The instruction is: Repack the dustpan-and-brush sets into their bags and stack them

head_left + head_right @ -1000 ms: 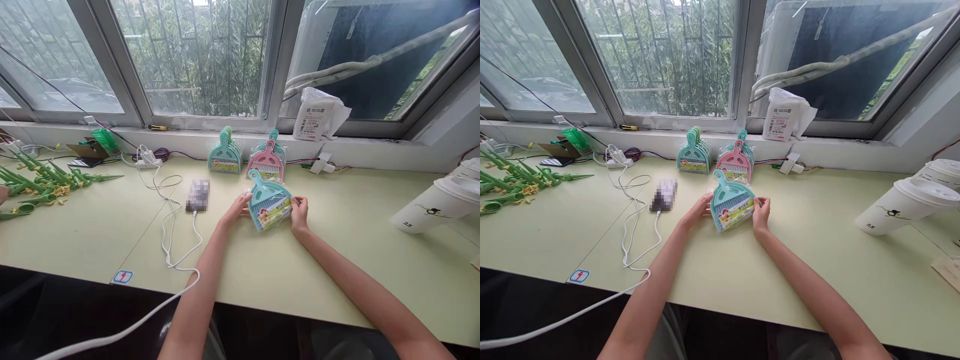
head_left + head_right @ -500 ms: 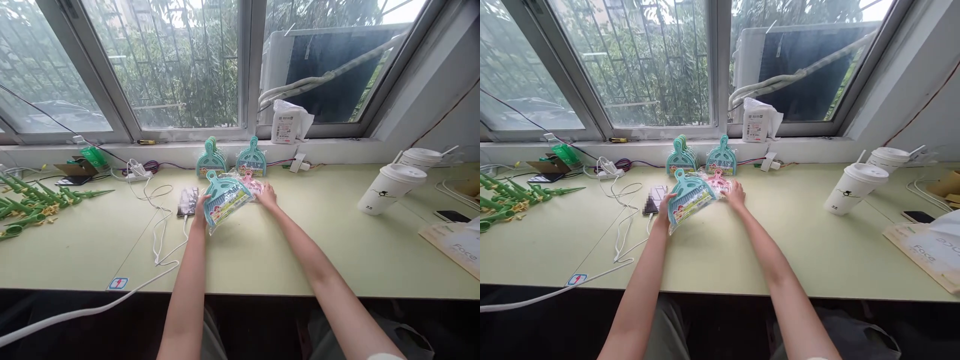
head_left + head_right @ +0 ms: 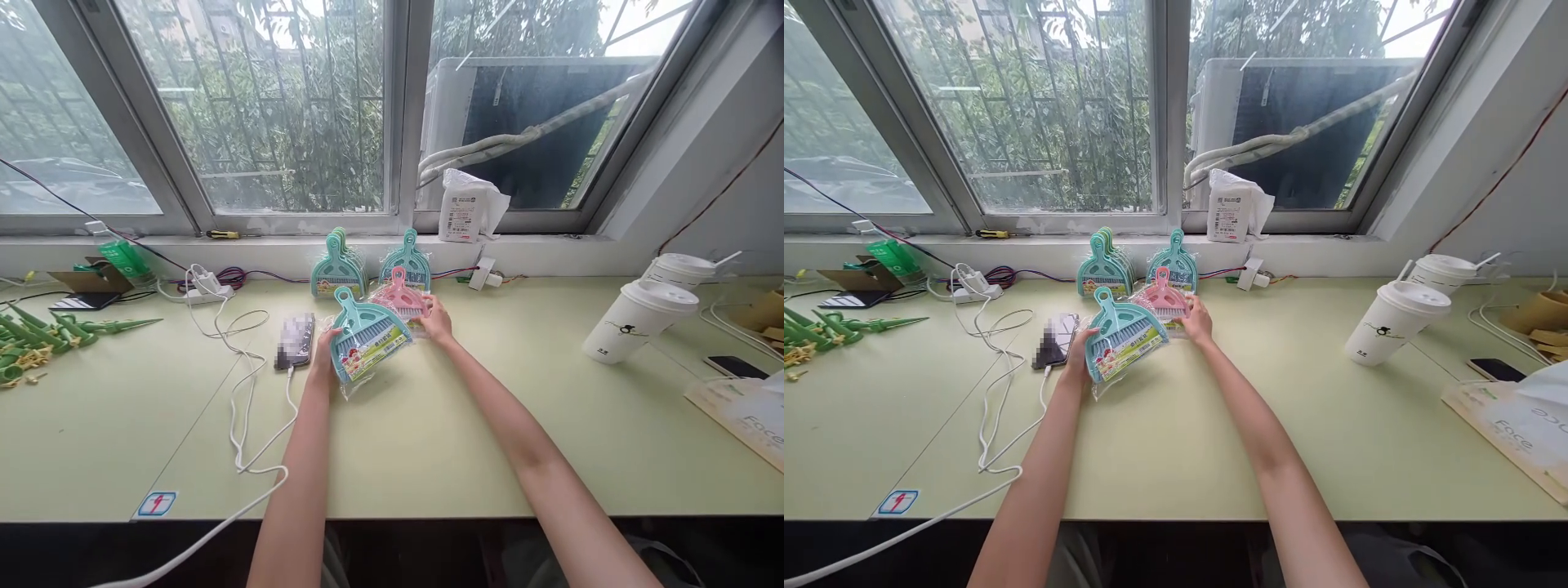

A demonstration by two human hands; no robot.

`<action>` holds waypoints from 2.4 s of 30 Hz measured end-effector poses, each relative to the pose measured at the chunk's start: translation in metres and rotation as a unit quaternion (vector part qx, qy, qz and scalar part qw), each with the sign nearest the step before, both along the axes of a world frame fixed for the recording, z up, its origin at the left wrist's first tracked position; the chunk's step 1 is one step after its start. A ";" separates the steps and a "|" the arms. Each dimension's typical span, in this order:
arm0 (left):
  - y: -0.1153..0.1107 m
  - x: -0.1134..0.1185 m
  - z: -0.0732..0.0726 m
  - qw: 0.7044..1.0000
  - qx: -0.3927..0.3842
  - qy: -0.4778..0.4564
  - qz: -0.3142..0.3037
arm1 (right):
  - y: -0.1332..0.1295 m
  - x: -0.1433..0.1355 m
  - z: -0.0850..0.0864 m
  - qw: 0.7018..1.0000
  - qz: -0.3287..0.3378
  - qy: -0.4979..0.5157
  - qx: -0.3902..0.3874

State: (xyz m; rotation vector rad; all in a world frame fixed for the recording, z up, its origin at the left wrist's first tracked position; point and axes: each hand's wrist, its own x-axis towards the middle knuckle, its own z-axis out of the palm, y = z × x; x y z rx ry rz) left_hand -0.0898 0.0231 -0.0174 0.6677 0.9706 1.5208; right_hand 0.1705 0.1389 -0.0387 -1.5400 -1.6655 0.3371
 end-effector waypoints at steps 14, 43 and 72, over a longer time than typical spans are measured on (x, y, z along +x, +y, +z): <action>0.013 0.008 -0.009 0.998 -0.005 0.067 0.002 | 0.103 -0.027 -0.003 0.978 -0.137 -0.108 0.117; 0.004 0.011 -0.008 0.995 -0.018 0.095 -0.018 | 0.117 -0.019 -0.035 0.935 0.040 -0.339 0.094; 0.000 0.013 0.001 0.997 -0.038 0.068 0.015 | 0.088 -0.039 -0.019 0.967 -0.035 -0.251 0.000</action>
